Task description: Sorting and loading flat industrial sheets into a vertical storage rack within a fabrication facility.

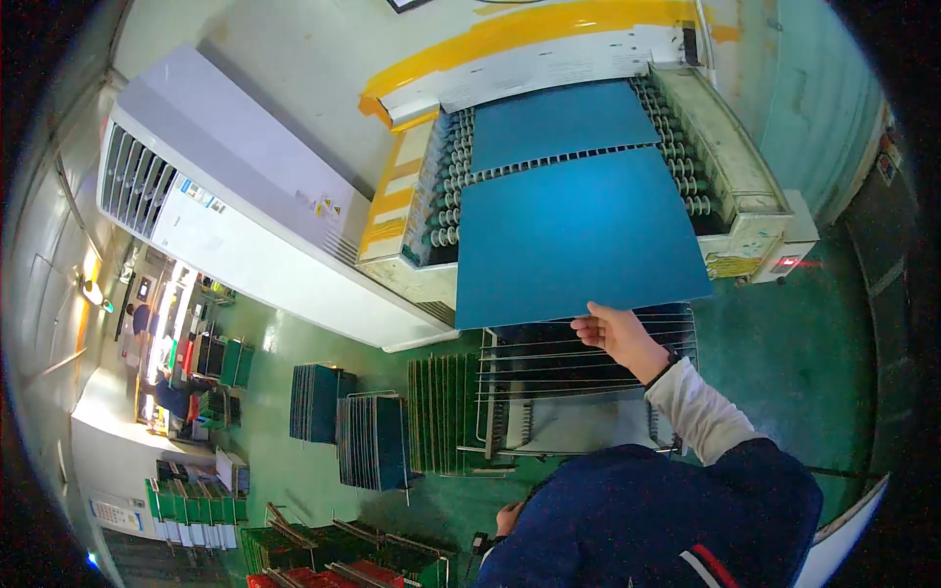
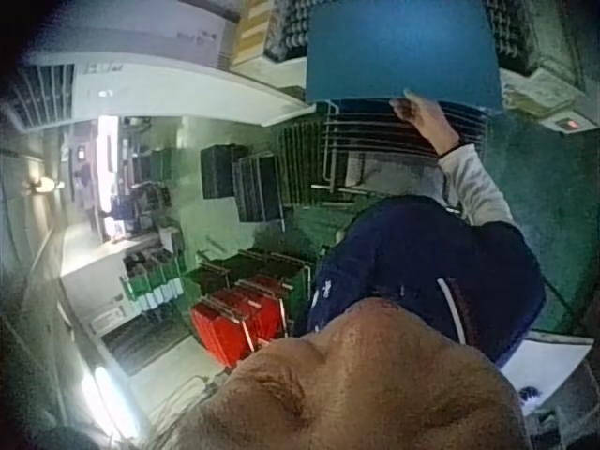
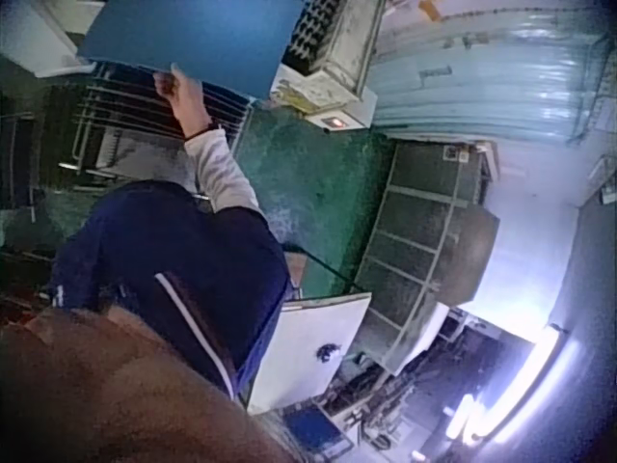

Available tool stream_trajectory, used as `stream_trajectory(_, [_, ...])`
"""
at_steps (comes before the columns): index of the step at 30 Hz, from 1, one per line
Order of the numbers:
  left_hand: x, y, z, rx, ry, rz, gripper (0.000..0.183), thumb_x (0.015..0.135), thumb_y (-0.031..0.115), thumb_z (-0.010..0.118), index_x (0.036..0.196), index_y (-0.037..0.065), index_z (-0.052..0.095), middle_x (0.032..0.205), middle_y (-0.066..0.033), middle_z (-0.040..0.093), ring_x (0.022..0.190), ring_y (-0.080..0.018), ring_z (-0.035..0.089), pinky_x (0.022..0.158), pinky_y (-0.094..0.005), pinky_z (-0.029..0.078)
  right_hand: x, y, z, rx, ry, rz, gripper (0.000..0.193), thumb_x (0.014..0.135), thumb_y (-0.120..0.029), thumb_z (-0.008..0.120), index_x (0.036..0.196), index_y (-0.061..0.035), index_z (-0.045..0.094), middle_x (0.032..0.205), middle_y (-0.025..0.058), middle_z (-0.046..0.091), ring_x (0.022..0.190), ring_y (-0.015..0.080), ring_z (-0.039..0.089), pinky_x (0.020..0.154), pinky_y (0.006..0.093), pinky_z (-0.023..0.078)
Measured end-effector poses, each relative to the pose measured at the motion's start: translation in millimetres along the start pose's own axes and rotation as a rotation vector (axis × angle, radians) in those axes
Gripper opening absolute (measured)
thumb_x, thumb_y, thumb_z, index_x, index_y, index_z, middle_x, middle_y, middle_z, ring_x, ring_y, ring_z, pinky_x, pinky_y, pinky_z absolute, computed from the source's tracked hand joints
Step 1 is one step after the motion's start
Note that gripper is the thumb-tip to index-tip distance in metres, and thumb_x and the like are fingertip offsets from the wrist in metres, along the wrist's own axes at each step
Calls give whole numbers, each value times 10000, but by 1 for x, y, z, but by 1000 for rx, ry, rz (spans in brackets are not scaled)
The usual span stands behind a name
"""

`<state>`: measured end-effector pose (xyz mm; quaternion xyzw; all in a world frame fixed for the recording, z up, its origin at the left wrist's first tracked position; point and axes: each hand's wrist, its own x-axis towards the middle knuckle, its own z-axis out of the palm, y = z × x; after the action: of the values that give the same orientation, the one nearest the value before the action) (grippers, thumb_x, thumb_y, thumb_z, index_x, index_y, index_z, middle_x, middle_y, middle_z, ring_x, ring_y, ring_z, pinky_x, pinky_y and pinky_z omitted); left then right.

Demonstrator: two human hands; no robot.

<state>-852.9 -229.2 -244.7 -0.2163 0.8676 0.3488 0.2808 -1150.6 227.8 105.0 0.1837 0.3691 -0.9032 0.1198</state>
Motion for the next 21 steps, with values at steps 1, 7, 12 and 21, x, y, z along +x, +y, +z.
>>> stream_trajectory(1, [-8,8,-3,-54,28,-11,411,798,430,634,977,66,694,921,-130,683,886,-265,646,785,-354,481,3,-1,-2,1,11,-9,230,896,-262,569,931,-38,529,919,152,645,754,206,610,681,325,498])
stream_trajectory(7, [-11,8,-3,-86,32,-24,383,807,400,637,983,64,692,917,-117,688,874,-236,650,780,-331,483,11,-1,2,10,14,-15,226,899,-255,565,920,-31,543,908,151,649,747,208,611,679,327,500])
stream_trajectory(12, [-51,74,-34,-49,15,-122,372,808,374,648,986,49,688,909,-114,690,855,-202,651,766,-308,484,14,-4,3,25,39,-38,227,902,-245,562,907,-18,558,894,152,651,745,210,611,672,327,502])
stream_trajectory(21, [-47,61,-27,191,-30,-118,328,799,279,680,954,-11,679,886,-117,689,792,-178,637,708,-306,489,28,-4,0,42,46,7,190,885,-241,576,957,-68,540,877,123,641,740,192,593,685,320,497])
